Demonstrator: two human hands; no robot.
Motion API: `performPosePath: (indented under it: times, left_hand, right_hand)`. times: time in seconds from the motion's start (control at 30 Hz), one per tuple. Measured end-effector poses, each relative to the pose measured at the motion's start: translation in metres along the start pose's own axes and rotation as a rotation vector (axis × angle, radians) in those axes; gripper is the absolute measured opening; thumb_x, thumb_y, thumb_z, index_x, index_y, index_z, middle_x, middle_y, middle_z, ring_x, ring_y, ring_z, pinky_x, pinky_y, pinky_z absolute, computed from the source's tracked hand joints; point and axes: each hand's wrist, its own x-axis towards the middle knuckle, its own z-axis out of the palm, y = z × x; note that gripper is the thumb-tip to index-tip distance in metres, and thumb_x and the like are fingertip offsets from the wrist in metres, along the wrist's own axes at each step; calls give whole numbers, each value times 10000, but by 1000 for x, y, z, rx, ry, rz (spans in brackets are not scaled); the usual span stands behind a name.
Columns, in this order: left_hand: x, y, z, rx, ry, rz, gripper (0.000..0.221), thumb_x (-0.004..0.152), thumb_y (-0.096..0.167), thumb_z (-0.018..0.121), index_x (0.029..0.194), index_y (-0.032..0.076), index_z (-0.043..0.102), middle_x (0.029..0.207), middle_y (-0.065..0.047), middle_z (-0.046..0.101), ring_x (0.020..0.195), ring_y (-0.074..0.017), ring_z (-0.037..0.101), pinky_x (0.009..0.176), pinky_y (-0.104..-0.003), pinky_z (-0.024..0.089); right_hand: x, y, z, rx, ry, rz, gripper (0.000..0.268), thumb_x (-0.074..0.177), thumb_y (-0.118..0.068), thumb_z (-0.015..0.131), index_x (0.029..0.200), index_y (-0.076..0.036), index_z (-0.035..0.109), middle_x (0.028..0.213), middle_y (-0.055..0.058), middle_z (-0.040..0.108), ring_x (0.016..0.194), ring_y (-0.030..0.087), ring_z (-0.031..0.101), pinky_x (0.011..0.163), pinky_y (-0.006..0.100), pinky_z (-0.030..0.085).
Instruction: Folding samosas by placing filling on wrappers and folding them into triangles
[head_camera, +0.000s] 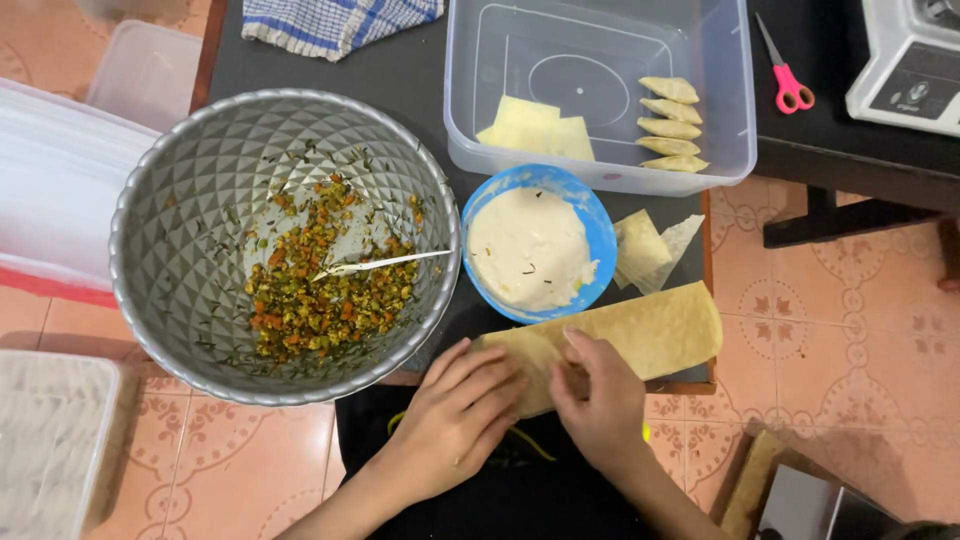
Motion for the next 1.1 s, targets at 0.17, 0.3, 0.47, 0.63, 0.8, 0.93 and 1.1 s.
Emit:
performPosePath:
  times: [0.17, 0.3, 0.47, 0.63, 0.8, 0.93, 1.1]
  left_hand:
    - [4, -2, 1, 110, -82, 27, 296, 889, 159, 683, 1165, 53, 695, 1262, -83, 643, 1282, -293, 539, 1169, -553, 268]
    - [5, -3, 5, 128, -63, 45, 322, 858, 171, 716, 1160, 59, 709, 1249, -65, 644, 1275, -281, 545, 1170, -572, 266]
    - [11, -2, 8, 203, -62, 13, 199, 862, 177, 705, 1045, 101, 728, 1186, -30, 649, 1180, -239, 560, 1149, -560, 279]
    - [32, 10, 9, 60, -124, -2, 570, 790, 342, 801, 1225, 43, 587, 1351, -94, 584, 1313, -295, 482, 1178, -524, 278]
    - [52, 41, 8, -644, -209, 21, 747, 780, 187, 815, 1413, -40, 489, 1540, -203, 495, 1451, -375, 495, 1193, -470, 418]
    - [42, 35, 17, -965, -77, -430, 243, 983, -4, 607, 1218, -36, 660, 932, -23, 682, 733, -60, 546, 638, -204, 460]
    - [47, 25, -8, -887, -103, -150, 476, 866, -145, 499, 1291, -19, 675, 1318, -90, 720, 1129, -188, 731, 925, -263, 549]
  right_hand:
    - [31, 47, -88, 222, 432, 143, 378, 1039, 179, 464, 1384, 38, 398, 971, 70, 442, 661, 117, 446, 536, 193, 410]
    - [-37, 169, -197, -218, 721, 260, 273, 1188, 185, 495, 1075, 83, 721, 927, 157, 680, 794, 240, 640, 786, 290, 542]
    - [-101, 249, -229, -888, 947, 935, 625, 1215, -382, 266, 879, -72, 692, 798, 218, 769, 598, 179, 792, 425, 199, 633]
    - [4, -3, -176, 89, 319, -14, 435, 963, 203, 638, 1354, 93, 483, 982, 178, 707, 574, 133, 571, 458, 205, 496]
    - [27, -38, -140, 358, 18, 38, 532, 782, 24, 739, 1253, -37, 497, 835, 46, 817, 412, -24, 491, 364, 110, 364]
    - [61, -15, -122, 817, -137, 153, 836, 722, 104, 796, 1465, -52, 445, 956, 136, 775, 764, 124, 685, 669, 204, 572]
    - [70, -10, -110, 891, -96, -34, 690, 754, 250, 489, 1401, 10, 478, 941, 174, 803, 918, 246, 825, 827, 265, 693]
